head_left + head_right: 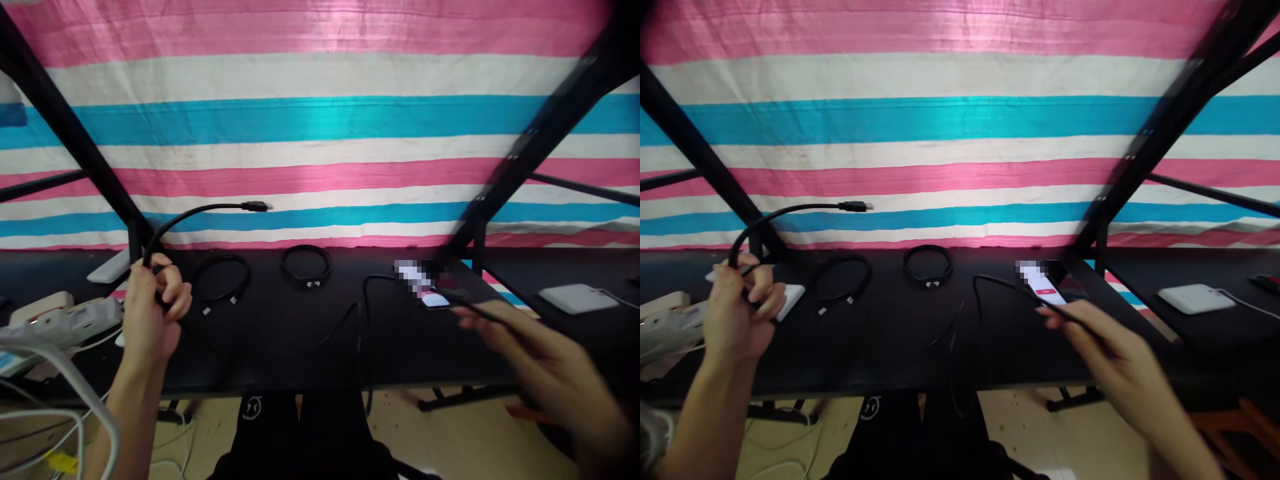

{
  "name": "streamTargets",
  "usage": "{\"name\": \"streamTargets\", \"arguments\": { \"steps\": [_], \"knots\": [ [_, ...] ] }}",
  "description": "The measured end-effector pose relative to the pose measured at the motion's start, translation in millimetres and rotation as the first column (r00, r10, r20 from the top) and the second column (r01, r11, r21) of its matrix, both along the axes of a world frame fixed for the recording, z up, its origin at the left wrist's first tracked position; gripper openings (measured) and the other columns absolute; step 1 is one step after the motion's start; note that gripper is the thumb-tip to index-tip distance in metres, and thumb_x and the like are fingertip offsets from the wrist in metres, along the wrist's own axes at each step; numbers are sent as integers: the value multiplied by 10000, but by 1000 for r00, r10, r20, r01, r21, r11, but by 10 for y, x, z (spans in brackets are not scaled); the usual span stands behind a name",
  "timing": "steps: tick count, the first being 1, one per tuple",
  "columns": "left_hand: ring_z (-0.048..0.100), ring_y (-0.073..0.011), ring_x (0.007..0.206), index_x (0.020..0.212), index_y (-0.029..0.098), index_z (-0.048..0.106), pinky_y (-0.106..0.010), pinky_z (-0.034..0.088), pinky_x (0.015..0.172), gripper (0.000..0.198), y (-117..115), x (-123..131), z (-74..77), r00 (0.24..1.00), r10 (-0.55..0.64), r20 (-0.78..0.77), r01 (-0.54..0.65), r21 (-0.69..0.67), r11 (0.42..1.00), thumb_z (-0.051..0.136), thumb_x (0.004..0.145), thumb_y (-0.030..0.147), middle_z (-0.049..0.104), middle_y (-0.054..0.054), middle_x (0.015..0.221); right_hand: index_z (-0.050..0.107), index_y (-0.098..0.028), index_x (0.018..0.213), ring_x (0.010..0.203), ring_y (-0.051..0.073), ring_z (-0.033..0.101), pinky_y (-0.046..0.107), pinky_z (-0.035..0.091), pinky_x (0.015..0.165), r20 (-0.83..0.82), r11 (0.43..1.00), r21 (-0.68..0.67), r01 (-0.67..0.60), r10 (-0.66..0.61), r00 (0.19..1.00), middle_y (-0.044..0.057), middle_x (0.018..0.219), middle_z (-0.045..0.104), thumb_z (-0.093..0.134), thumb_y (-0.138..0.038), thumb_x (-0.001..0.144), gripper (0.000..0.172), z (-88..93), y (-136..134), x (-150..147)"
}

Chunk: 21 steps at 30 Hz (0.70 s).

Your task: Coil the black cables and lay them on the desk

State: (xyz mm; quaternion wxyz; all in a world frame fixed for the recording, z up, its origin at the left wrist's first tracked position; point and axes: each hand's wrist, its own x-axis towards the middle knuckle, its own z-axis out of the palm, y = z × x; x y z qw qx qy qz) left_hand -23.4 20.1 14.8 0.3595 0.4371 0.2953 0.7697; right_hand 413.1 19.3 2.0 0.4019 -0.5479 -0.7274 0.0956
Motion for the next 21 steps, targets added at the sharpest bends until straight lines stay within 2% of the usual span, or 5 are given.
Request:
{"name": "streamTargets", "arguments": {
  "steps": [3, 10, 13, 17, 21],
  "knots": [
    [151, -59, 303, 868, 172, 549, -231, 16, 330, 221, -8, 96, 28, 1000, 10, 9, -10, 7, 1000, 400, 952, 312, 384, 67, 498, 677, -247, 939, 796, 188, 629, 283, 472, 707, -82, 968, -185, -168, 155, 985, 58, 886, 682, 462, -509, 894, 342, -98, 159, -568],
    [166, -40, 324, 845, 195, 561, -224, 15, 333, 212, 22, 158, 79, 991, 87, 100, -85, -29, 996, 602, 842, 403, 371, 69, 531, 684, -233, 977, 573, 144, 546, 253, 393, 540, -34, 925, -374, -63, 54, 998, 10, 750, 660, 567, -556, 785, 393, -325, 134, -1450],
    [162, -41, 335, 858, 208, 566, -228, 22, 342, 192, 42, 139, 86, 989, 95, 113, -90, -42, 995, 571, 865, 400, 361, 67, 551, 683, -234, 924, 551, 140, 525, 243, 362, 516, 54, 935, -348, -69, 94, 994, -12, 668, 634, 659, -465, 723, 307, -409, 185, -1570],
    [159, -47, 342, 837, 217, 573, -232, 35, 338, 201, 44, -24, 64, 979, 156, 135, -148, -68, 987, 468, 928, 361, 336, 59, 557, 670, -214, 892, 479, 127, 467, 241, 334, 489, 19, 947, -305, -106, 117, 993, -40, 513, 499, 532, -403, 836, 241, -457, 353, -1461],
    [154, -48, 350, 852, 231, 578, -221, 59, 330, 206, 42, -182, 10, 964, 202, 172, -191, -76, 979, 440, 944, 353, 319, 63, 565, 671, -206, 849, 568, 136, 522, 256, 381, 557, 49, 972, -234, -12, 24, 999, 3, 678, 592, 538, -423, 834, 255, -421, 415, -1433]
  ]
}}
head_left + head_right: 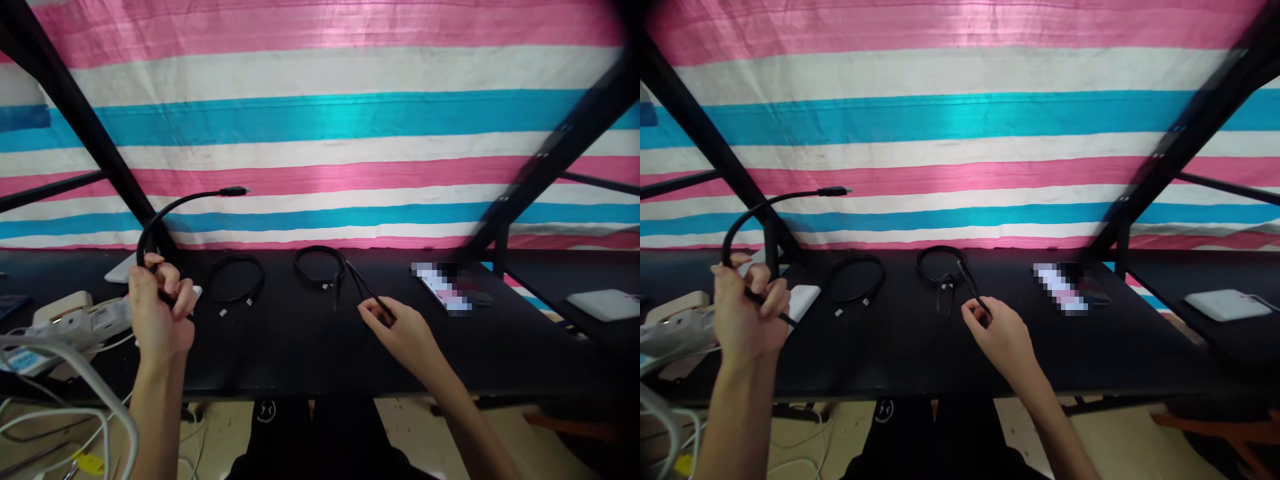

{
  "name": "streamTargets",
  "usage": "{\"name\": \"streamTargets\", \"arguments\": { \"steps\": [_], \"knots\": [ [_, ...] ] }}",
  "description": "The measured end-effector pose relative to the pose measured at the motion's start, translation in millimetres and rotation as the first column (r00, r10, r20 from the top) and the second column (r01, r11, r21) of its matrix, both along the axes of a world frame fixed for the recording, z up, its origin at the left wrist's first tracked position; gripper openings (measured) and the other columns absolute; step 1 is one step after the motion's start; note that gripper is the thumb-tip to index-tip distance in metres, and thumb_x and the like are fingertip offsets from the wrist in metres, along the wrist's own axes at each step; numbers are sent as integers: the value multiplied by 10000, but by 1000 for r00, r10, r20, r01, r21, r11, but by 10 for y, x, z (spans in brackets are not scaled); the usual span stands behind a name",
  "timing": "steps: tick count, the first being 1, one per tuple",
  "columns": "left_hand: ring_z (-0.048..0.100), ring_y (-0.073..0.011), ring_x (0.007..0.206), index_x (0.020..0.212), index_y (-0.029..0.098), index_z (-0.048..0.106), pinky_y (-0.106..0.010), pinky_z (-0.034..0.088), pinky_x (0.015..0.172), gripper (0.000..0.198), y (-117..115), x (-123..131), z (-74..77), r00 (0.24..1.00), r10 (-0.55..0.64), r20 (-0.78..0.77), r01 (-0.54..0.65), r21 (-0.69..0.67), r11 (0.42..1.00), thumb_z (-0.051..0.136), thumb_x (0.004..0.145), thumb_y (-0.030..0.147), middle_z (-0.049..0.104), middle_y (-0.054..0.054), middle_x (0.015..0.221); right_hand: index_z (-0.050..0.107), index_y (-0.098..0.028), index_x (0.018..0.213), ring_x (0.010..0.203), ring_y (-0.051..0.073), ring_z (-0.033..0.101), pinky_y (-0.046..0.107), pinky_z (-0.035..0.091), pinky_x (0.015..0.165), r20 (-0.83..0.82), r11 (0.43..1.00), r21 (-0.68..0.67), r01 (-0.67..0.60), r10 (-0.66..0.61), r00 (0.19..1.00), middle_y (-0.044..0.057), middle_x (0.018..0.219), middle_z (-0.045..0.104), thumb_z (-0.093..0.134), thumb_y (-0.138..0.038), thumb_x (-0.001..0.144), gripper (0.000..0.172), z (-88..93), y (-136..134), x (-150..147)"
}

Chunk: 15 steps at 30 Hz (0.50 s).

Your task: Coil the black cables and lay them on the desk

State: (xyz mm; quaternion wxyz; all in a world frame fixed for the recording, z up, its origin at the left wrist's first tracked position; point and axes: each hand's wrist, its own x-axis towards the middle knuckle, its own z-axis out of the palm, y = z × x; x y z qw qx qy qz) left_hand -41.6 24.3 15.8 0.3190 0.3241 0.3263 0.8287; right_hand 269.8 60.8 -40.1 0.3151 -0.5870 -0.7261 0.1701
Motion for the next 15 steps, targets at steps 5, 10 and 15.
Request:
{"name": "streamTargets", "arguments": {
  "steps": [5, 10, 15],
  "knots": [
    [154, -49, 339, 860, 218, 572, -218, 62, 324, 172, 36, 126, -19, 998, -46, 36, 45, 19, 999, 487, 922, 354, 329, 71, 547, 674, -195, 926, 682, 179, 602, 287, 433, 619, -6, 995, -102, -20, 20, 1000, 54, 908, 659, 649, -556, 719, 418, -127, -111, -484],
    [172, -47, 326, 856, 204, 573, -219, 56, 318, 159, 12, 165, 9, 999, -41, 5, 41, 24, 999, 527, 899, 350, 361, 70, 531, 621, -196, 649, 729, 215, 612, 295, 395, 618, 97, 976, -144, -162, 177, 979, 48, 723, 653, 552, -391, 848, 287, -284, -69, -646],
    [181, -42, 330, 854, 193, 588, -203, 79, 317, 169, -144, -11, -9, 999, 42, -35, -42, -16, 999, 505, 915, 328, 363, 73, 500, 588, -186, 761, 763, 204, 595, 317, 416, 718, -158, 991, 2, -137, 136, 978, 58, 779, 643, 391, -392, 936, 334, -338, 125, -105]
  ]
}}
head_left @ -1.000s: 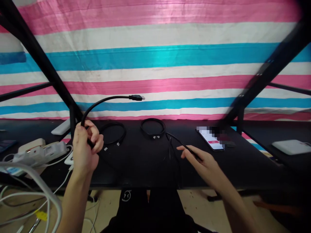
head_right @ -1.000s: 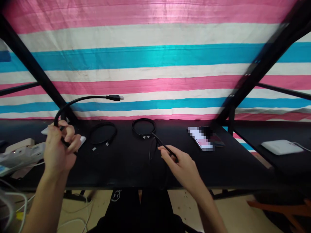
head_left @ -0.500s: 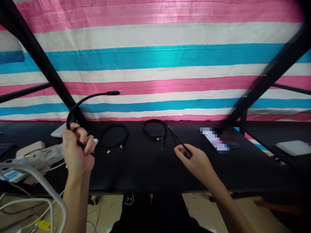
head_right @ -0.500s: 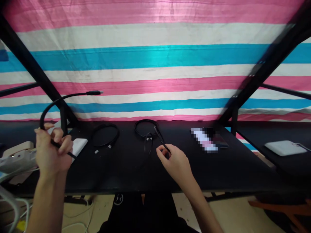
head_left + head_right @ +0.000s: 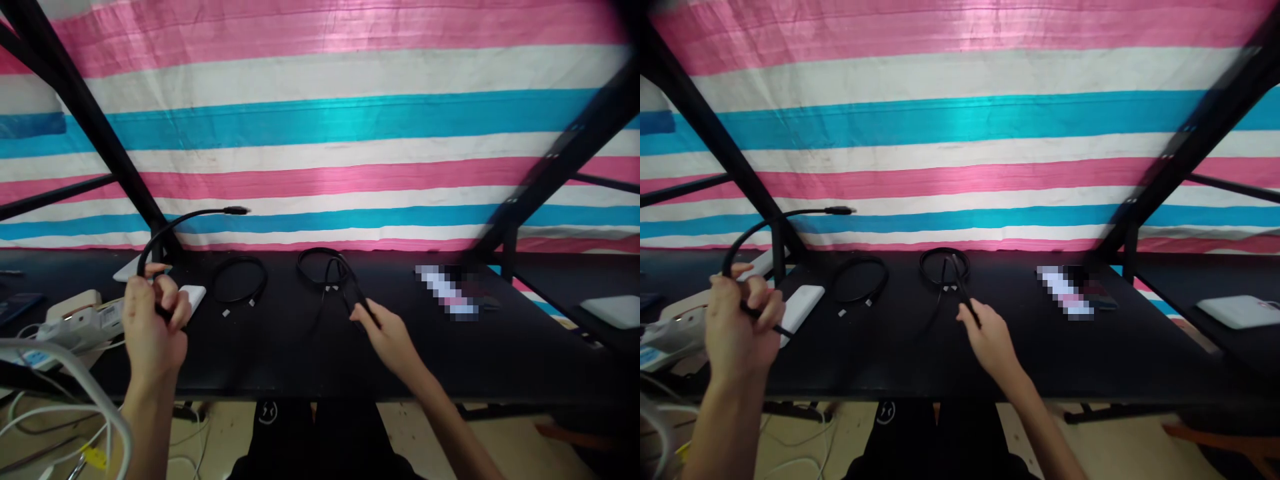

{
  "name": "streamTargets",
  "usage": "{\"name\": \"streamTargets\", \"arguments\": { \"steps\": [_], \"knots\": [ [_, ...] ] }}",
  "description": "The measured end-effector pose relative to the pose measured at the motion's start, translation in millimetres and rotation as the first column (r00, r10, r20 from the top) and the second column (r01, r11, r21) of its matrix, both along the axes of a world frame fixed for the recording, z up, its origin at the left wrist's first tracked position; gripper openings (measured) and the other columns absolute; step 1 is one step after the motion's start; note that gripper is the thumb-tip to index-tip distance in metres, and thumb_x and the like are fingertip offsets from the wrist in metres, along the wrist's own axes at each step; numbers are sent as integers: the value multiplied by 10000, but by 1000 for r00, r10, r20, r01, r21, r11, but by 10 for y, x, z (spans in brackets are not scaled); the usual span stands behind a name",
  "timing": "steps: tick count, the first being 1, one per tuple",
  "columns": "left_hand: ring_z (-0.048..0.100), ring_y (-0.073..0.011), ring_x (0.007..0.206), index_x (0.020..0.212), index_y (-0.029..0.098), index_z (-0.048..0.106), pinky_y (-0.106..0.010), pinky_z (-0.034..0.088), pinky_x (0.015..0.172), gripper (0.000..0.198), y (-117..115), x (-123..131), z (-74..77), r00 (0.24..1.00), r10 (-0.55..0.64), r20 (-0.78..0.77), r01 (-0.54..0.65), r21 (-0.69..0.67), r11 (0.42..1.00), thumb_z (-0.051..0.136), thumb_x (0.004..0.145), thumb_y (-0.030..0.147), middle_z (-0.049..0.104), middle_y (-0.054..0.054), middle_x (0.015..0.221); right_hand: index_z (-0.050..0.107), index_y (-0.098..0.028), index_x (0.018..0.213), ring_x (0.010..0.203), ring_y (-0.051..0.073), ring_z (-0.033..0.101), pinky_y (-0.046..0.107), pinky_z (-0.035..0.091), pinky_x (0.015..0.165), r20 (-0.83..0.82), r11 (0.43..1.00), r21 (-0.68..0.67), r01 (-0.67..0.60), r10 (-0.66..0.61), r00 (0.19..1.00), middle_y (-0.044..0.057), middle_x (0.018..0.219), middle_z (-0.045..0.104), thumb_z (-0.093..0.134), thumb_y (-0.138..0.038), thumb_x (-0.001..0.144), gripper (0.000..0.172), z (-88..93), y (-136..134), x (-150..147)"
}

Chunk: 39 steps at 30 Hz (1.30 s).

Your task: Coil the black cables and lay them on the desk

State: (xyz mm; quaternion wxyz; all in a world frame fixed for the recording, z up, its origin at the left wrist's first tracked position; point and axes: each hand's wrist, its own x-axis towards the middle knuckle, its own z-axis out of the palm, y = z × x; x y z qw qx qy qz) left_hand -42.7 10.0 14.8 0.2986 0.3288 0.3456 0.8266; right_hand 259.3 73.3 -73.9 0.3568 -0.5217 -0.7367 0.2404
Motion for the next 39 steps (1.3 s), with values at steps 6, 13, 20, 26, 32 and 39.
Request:
{"name": "streamTargets", "arguments": {
  "steps": [6, 13, 20, 26, 32, 39],
  "knots": [
    [217, -51, 335, 872, 173, 599, -193, 118, 322, 298, -86, -42, -105, 996, 30, 87, -24, -61, 998, 334, 980, 255, 372, 57, 472, 592, -178, 1024, 628, 141, 499, 258, 390, 587, -234, 984, 47, 173, -158, 959, 33, 805, 590, 399, -388, 929, 300, 101, 83, 521],
    [205, -52, 294, 847, 173, 575, -224, 64, 302, 226, -121, 51, -95, 998, -57, 40, 61, -99, 993, 431, 937, 322, 363, 61, 462, 667, -144, 1065, 534, 100, 288, 248, 205, 462, -523, 987, -164, 8, -94, 847, -13, 672, 376, 579, -470, 813, 422, 486, -53, 611],
    [303, -63, 275, 963, 243, 492, -165, 183, 300, 227, -179, 882, -114, 920, -352, -171, 317, -201, 927, 411, 926, 451, 408, 91, 451, 624, -189, 1187, 556, 98, 305, 246, 274, 505, -699, 937, -179, -301, 94, 708, -14, 710, 388, 608, -485, 774, 508, 593, -244, 124],
    [529, -100, 519, 945, 249, 391, -226, 424, 489, 178, -133, 1344, -104, 796, -544, -267, 505, -203, 839, 315, 968, 409, 574, 26, 725, 477, -233, 1317, 798, 156, 509, 286, 445, 741, -451, 914, -119, -387, 298, 842, 37, 977, 548, 744, -381, 677, 709, 725, -500, -72],
    [578, -128, 698, 916, 239, 358, -272, 465, 608, 200, 29, 1367, 32, 753, -598, -273, 569, -186, 801, 372, 947, 436, 579, -20, 907, 529, -225, 1250, 827, 172, 549, 313, 472, 792, -262, 893, -127, -431, 389, 883, 33, 955, 606, 694, -316, 742, 542, 638, -628, -165],
    [591, -160, 950, 922, 225, 481, -310, 404, 908, 156, -19, 1122, -25, 821, -382, -424, 317, -218, 923, 493, 911, 380, 646, -33, 938, 667, -198, 893, 850, 187, 598, 292, 445, 796, -327, 978, -23, -206, 187, 926, 30, 852, 648, 490, -256, 856, 189, 685, -381, 5]
  ]
}}
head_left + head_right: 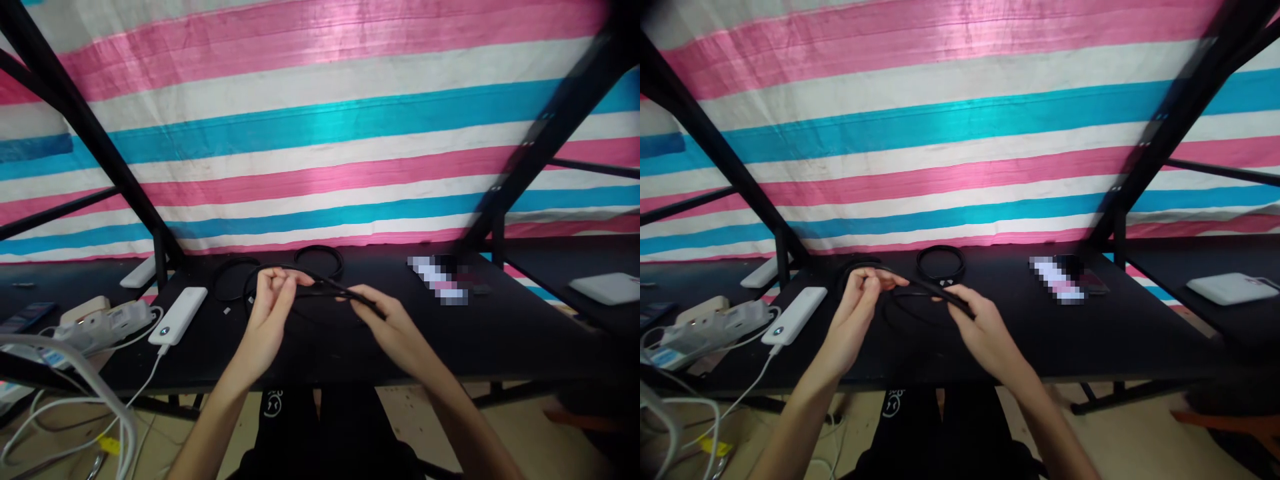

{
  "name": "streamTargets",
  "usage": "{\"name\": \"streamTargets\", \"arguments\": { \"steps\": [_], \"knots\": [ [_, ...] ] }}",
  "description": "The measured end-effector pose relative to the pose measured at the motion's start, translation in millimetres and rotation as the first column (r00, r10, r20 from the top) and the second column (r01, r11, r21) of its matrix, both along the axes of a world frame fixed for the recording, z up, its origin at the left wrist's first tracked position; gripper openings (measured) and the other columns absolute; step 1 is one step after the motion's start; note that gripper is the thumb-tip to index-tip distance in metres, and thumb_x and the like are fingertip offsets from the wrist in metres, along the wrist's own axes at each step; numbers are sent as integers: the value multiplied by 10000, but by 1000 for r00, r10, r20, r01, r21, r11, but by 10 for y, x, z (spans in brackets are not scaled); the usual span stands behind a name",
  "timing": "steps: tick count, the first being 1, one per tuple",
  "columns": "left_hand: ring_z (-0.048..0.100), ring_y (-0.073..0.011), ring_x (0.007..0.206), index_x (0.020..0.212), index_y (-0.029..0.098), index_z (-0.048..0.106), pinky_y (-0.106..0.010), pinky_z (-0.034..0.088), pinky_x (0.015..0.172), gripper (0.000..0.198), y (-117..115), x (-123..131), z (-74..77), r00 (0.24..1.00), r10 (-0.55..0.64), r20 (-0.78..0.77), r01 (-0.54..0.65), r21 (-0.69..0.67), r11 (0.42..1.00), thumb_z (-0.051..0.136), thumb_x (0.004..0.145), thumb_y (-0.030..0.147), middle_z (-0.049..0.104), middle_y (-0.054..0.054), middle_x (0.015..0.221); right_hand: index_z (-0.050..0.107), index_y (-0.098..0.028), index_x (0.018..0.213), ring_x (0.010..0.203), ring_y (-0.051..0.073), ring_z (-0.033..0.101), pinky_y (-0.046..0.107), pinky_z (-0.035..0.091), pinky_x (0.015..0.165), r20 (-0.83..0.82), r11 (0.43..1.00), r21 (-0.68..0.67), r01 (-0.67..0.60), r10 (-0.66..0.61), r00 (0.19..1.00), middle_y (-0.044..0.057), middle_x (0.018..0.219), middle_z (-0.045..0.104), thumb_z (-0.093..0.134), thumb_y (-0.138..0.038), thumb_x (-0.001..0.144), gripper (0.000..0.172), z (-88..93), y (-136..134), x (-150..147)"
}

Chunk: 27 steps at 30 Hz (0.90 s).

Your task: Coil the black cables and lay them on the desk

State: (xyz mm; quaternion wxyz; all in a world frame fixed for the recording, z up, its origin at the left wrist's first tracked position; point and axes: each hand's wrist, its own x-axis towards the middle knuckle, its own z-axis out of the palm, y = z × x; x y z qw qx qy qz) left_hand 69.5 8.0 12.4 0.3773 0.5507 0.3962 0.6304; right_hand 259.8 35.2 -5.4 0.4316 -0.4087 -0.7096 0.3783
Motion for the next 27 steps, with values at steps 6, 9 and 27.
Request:
{"name": "streamTargets", "arguments": {
  "steps": [6, 9, 27],
  "knots": [
    [578, -188, 836, 822, 220, 610, -298, 428, 795, 89, -216, -145, 91, 947, 268, -179, -235, 184, 954, 597, 845, 305, 614, -25, 818, 636, -190, 673, 647, 156, 563, 251, 404, 598, -89, 984, 78, 160, -153, 984, 2, 664, 618, 591, -242, 735, 92, 191, 127, 203],
    [555, -246, 1012, 1049, 265, 623, -353, 398, 906, 448, -203, -52, 152, 876, 307, -373, -196, 307, 932, 797, 637, 282, 625, -49, 1050, 643, -187, 677, 628, 147, 567, 247, 407, 585, -92, 988, 101, 117, -108, 990, 0, 649, 623, 602, -210, 706, 55, 311, 86, 133],
    [111, -21, 326, 595, 188, 365, -127, 113, 291, 445, 213, -72, -66, 975, -71, 211, 141, -338, 931, 653, 780, 473, 200, 126, 395, 639, -177, 998, 414, 54, 309, 212, 212, 404, -166, 957, -240, -163, 125, 978, -77, 517, 345, 643, -438, 807, 324, 278, 139, 257]
  ]
}}
